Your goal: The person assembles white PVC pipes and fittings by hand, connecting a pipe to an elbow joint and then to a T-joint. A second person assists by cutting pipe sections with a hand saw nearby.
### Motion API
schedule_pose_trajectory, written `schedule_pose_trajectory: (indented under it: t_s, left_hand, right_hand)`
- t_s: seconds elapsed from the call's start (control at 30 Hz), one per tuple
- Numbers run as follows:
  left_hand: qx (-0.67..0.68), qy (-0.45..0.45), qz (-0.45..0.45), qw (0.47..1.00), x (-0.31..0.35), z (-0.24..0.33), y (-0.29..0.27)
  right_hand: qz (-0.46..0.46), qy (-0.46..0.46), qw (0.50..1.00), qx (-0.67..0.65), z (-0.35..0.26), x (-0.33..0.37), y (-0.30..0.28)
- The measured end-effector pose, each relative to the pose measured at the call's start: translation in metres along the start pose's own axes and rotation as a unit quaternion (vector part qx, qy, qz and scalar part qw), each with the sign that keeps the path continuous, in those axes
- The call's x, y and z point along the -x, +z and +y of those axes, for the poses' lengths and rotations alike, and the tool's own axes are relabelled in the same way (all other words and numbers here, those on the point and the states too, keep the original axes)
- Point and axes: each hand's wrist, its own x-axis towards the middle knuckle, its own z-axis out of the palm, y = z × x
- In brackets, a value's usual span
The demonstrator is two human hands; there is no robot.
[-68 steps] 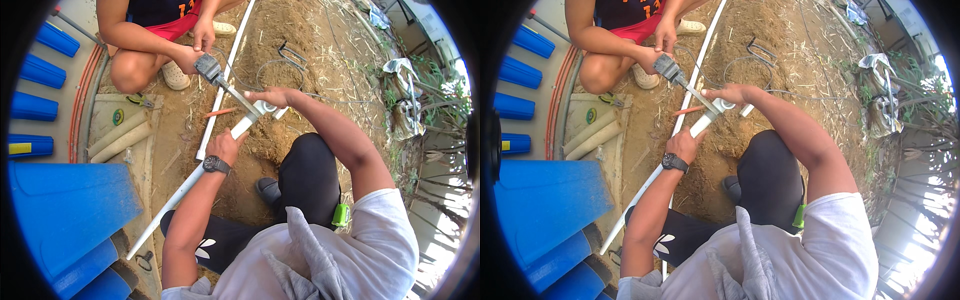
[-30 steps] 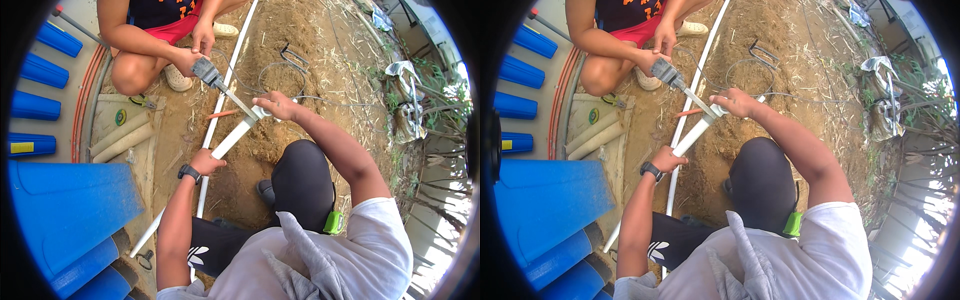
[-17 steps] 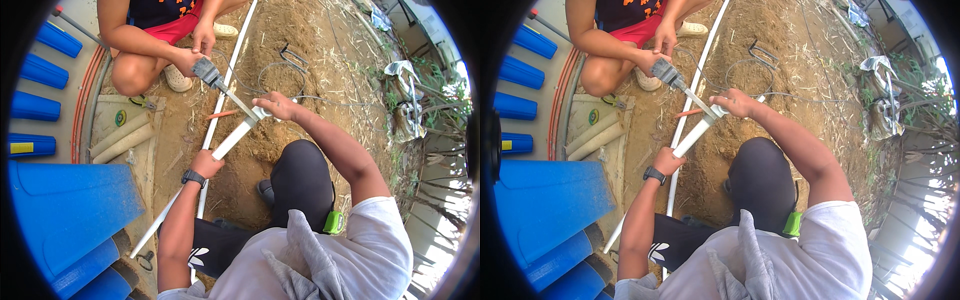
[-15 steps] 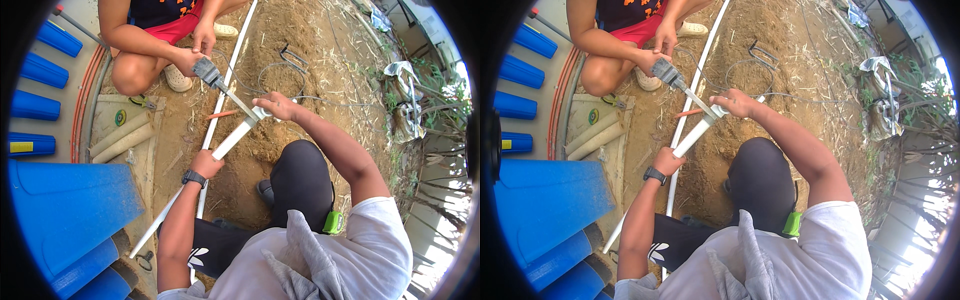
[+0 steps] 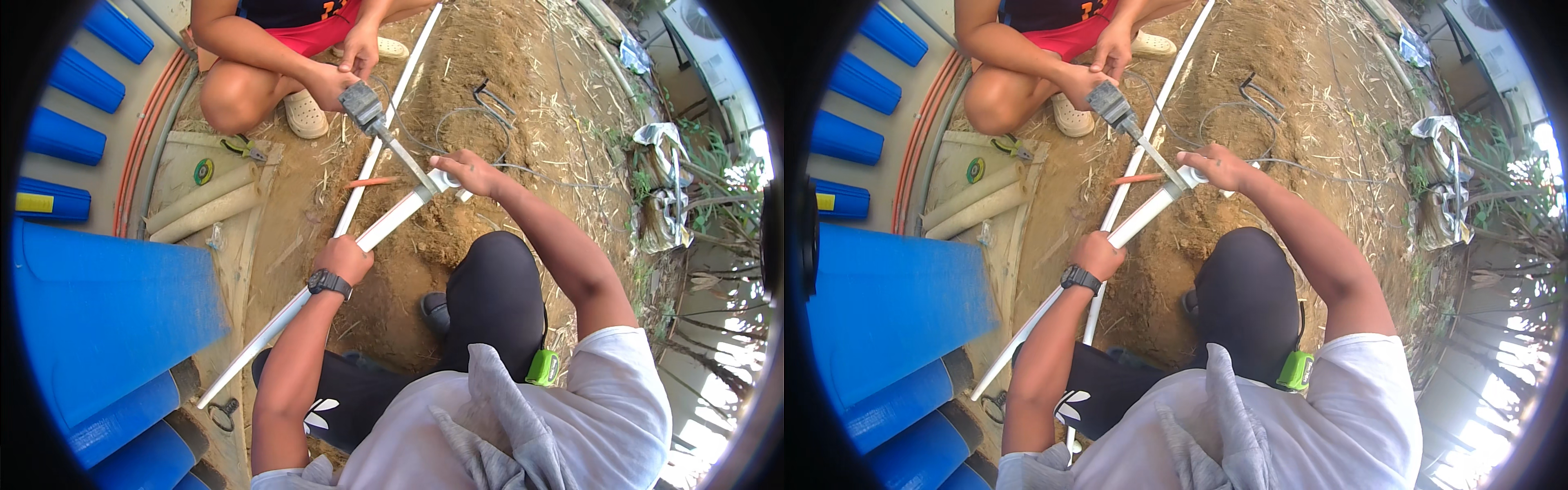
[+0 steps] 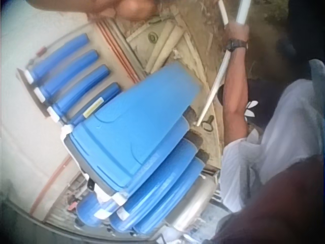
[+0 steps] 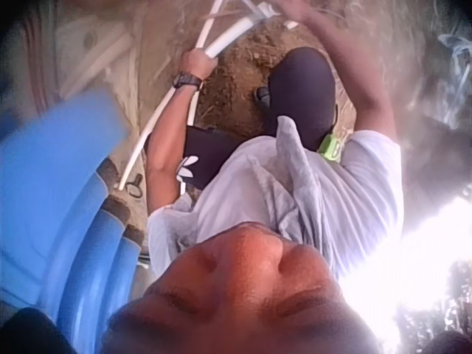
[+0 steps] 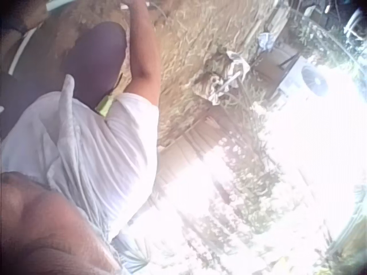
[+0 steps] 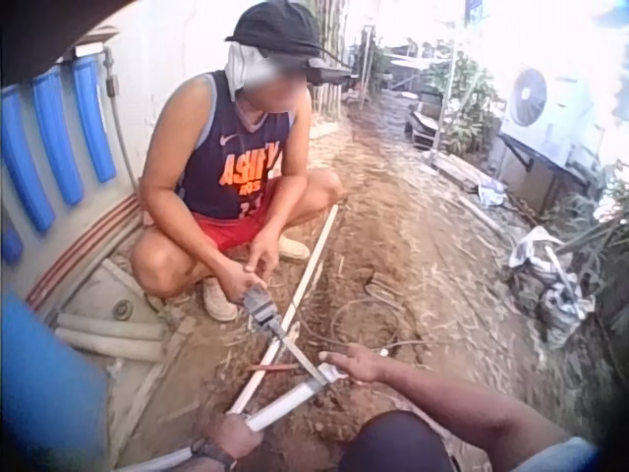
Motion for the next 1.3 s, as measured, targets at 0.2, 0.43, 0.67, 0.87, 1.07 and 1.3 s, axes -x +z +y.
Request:
schedule_pose_trajectory:
  t_s: [0.2, 0.43, 0.67, 0.87, 1.07, 1.3]
  left_hand:
    - [-0.007, -0.001, 0.037, 0.999, 0.005, 0.002, 0.004]
    - [-0.011, -0.011, 0.054, 0.998, 0.007, 0.0, 0.008]
    - [0.007, -0.01, 0.085, 0.996, 0.003, -0.008, 0.025]
    - [0.034, 0.028, 0.055, 0.998, 0.008, -0.006, 0.006]
    - [0.143, 0.083, -0.232, 0.959, -0.022, -0.027, -0.028]
    - [0.217, 0.002, -0.26, 0.941, -0.025, -0.029, -0.017]
  right_hand:
    - [-0.017, 0.04, 0.999, 0.01, -0.011, 0.005, -0.004]
    - [0.005, 0.079, 0.996, 0.039, -0.014, 0.003, -0.001]
    - [0.035, 0.021, 0.999, 0.008, -0.002, 0.0, 0.006]
    - [0.007, 0.097, 0.995, 0.007, -0.016, 0.014, -0.008]
    - [-0.011, -0.003, 0.997, -0.081, 0.012, 0.024, -0.009]
    - [0.067, -0.067, 0.994, -0.051, 0.013, 0.02, 0.012]
